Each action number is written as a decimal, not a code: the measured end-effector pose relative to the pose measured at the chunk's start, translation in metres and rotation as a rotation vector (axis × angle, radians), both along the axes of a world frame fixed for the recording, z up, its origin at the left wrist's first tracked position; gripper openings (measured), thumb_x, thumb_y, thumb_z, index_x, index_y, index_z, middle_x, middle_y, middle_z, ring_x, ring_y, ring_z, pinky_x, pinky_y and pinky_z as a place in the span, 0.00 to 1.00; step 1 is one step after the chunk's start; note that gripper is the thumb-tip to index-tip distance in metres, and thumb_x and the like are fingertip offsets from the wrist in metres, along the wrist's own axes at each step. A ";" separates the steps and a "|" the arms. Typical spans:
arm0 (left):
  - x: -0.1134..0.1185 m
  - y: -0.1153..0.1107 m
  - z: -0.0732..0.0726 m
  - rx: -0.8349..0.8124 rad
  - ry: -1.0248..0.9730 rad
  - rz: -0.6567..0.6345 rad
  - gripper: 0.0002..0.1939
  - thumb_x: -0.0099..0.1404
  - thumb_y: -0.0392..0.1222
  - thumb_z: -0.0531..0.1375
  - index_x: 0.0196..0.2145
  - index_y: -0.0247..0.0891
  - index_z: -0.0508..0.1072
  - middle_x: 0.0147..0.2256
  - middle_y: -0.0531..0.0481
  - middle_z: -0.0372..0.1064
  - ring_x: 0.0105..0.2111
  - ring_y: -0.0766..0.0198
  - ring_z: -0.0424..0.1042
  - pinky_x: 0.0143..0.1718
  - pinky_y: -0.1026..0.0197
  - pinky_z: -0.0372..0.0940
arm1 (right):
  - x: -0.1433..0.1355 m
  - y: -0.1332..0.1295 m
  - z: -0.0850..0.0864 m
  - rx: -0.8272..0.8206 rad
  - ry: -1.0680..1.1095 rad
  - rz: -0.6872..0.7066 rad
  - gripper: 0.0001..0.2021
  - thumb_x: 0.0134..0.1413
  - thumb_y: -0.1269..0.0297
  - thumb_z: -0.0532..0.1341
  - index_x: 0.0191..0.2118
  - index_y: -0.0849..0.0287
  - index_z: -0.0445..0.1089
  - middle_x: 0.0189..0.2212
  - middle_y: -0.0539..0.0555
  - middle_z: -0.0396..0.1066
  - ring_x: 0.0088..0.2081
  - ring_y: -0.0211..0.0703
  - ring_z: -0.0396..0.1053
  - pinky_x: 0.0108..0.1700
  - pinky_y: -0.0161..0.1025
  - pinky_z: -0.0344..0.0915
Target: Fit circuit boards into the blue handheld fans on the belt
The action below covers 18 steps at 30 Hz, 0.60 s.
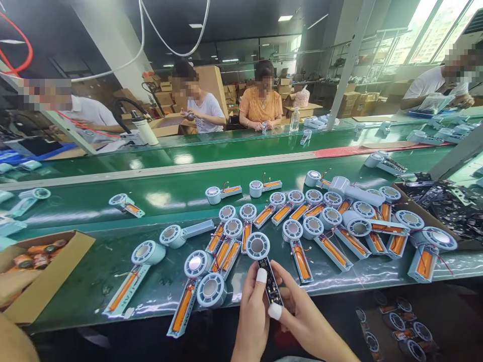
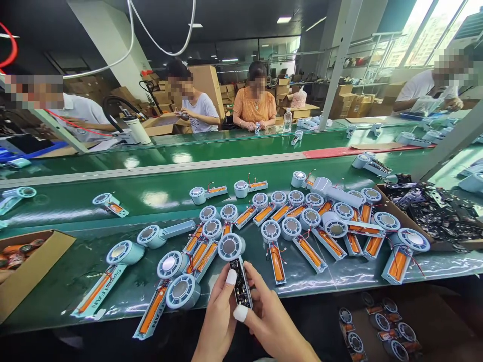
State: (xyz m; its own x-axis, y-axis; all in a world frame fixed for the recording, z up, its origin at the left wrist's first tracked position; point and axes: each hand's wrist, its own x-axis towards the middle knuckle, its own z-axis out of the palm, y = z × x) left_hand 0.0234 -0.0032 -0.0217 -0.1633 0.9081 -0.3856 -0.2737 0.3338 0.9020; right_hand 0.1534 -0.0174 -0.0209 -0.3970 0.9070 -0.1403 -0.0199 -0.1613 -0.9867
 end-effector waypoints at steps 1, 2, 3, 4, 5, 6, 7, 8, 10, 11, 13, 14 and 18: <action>-0.001 0.001 0.000 0.006 0.099 -0.019 0.27 0.68 0.58 0.56 0.58 0.41 0.71 0.55 0.40 0.75 0.52 0.52 0.76 0.52 0.53 0.70 | -0.002 -0.001 -0.003 -0.041 0.041 -0.027 0.39 0.63 0.49 0.61 0.73 0.50 0.45 0.33 0.49 0.70 0.24 0.34 0.61 0.26 0.32 0.62; -0.002 0.002 0.001 0.012 0.227 -0.046 0.26 0.69 0.58 0.54 0.57 0.41 0.71 0.54 0.40 0.75 0.52 0.51 0.75 0.52 0.52 0.70 | -0.004 -0.003 -0.006 -0.076 0.063 -0.052 0.38 0.63 0.47 0.60 0.73 0.50 0.45 0.31 0.48 0.69 0.21 0.32 0.58 0.23 0.30 0.58; -0.003 0.004 0.002 0.020 0.358 -0.078 0.25 0.70 0.57 0.53 0.56 0.40 0.72 0.54 0.40 0.75 0.53 0.50 0.75 0.53 0.51 0.69 | -0.006 -0.004 -0.008 -0.101 0.072 -0.075 0.39 0.63 0.46 0.60 0.73 0.50 0.45 0.30 0.47 0.69 0.19 0.30 0.55 0.20 0.29 0.55; -0.005 0.006 0.003 0.031 0.476 -0.109 0.25 0.70 0.56 0.51 0.55 0.39 0.73 0.54 0.39 0.75 0.54 0.49 0.74 0.54 0.49 0.68 | -0.007 -0.005 -0.011 -0.122 0.068 -0.093 0.39 0.63 0.44 0.59 0.73 0.51 0.45 0.29 0.46 0.68 0.17 0.29 0.53 0.18 0.28 0.53; -0.006 0.008 0.005 0.047 0.566 -0.138 0.25 0.69 0.55 0.50 0.52 0.38 0.74 0.53 0.38 0.75 0.54 0.47 0.73 0.55 0.47 0.66 | -0.008 -0.005 -0.012 -0.138 0.053 -0.110 0.40 0.63 0.43 0.59 0.73 0.51 0.45 0.29 0.47 0.69 0.16 0.29 0.53 0.17 0.28 0.53; -0.007 0.010 0.007 0.068 0.627 -0.162 0.24 0.68 0.54 0.50 0.50 0.38 0.76 0.51 0.37 0.76 0.54 0.45 0.73 0.56 0.45 0.65 | -0.009 -0.005 -0.014 -0.145 0.020 -0.124 0.39 0.63 0.42 0.57 0.73 0.52 0.45 0.29 0.47 0.69 0.15 0.30 0.53 0.16 0.29 0.54; -0.007 0.012 0.009 0.090 0.661 -0.179 0.23 0.67 0.54 0.50 0.47 0.38 0.77 0.49 0.36 0.76 0.52 0.44 0.73 0.56 0.43 0.64 | -0.009 -0.004 -0.015 -0.132 -0.033 -0.128 0.38 0.65 0.43 0.55 0.73 0.53 0.44 0.28 0.47 0.70 0.15 0.31 0.55 0.17 0.30 0.56; -0.008 0.015 0.011 0.107 0.682 -0.192 0.22 0.66 0.54 0.51 0.44 0.38 0.77 0.46 0.36 0.77 0.51 0.43 0.73 0.55 0.42 0.64 | -0.009 -0.002 -0.015 -0.093 -0.115 -0.127 0.37 0.66 0.45 0.53 0.73 0.54 0.45 0.28 0.48 0.70 0.17 0.34 0.59 0.19 0.32 0.60; -0.010 0.021 0.015 0.121 0.732 -0.218 0.21 0.64 0.55 0.51 0.41 0.39 0.76 0.42 0.37 0.77 0.46 0.43 0.75 0.52 0.42 0.65 | -0.010 0.003 -0.012 0.045 -0.359 -0.100 0.34 0.67 0.52 0.52 0.73 0.57 0.46 0.28 0.51 0.74 0.24 0.42 0.68 0.28 0.37 0.67; -0.011 0.024 0.017 0.122 0.750 -0.229 0.21 0.63 0.55 0.52 0.41 0.40 0.76 0.40 0.38 0.78 0.44 0.44 0.75 0.50 0.43 0.66 | -0.011 0.006 -0.008 0.121 -0.499 -0.080 0.33 0.67 0.56 0.52 0.73 0.59 0.47 0.29 0.54 0.76 0.29 0.47 0.72 0.34 0.41 0.68; -0.013 0.031 0.019 0.119 0.777 -0.246 0.21 0.60 0.57 0.53 0.41 0.40 0.74 0.38 0.40 0.78 0.40 0.45 0.76 0.48 0.44 0.67 | -0.009 0.009 0.003 0.226 -0.714 -0.035 0.34 0.63 0.62 0.55 0.72 0.61 0.50 0.35 0.60 0.79 0.37 0.55 0.76 0.41 0.44 0.68; -0.014 0.034 0.020 0.119 0.791 -0.250 0.22 0.59 0.57 0.53 0.41 0.40 0.74 0.37 0.39 0.78 0.39 0.45 0.76 0.48 0.43 0.67 | -0.005 0.011 0.011 0.253 -0.758 -0.014 0.33 0.61 0.63 0.56 0.71 0.60 0.52 0.38 0.61 0.79 0.39 0.56 0.76 0.40 0.43 0.68; -0.024 0.048 0.014 0.123 0.864 -0.195 0.25 0.55 0.59 0.52 0.41 0.38 0.73 0.43 0.34 0.78 0.44 0.40 0.76 0.50 0.42 0.66 | 0.044 0.020 0.053 0.326 -0.634 0.134 0.23 0.59 0.59 0.62 0.60 0.51 0.71 0.29 0.52 0.79 0.30 0.45 0.75 0.30 0.33 0.64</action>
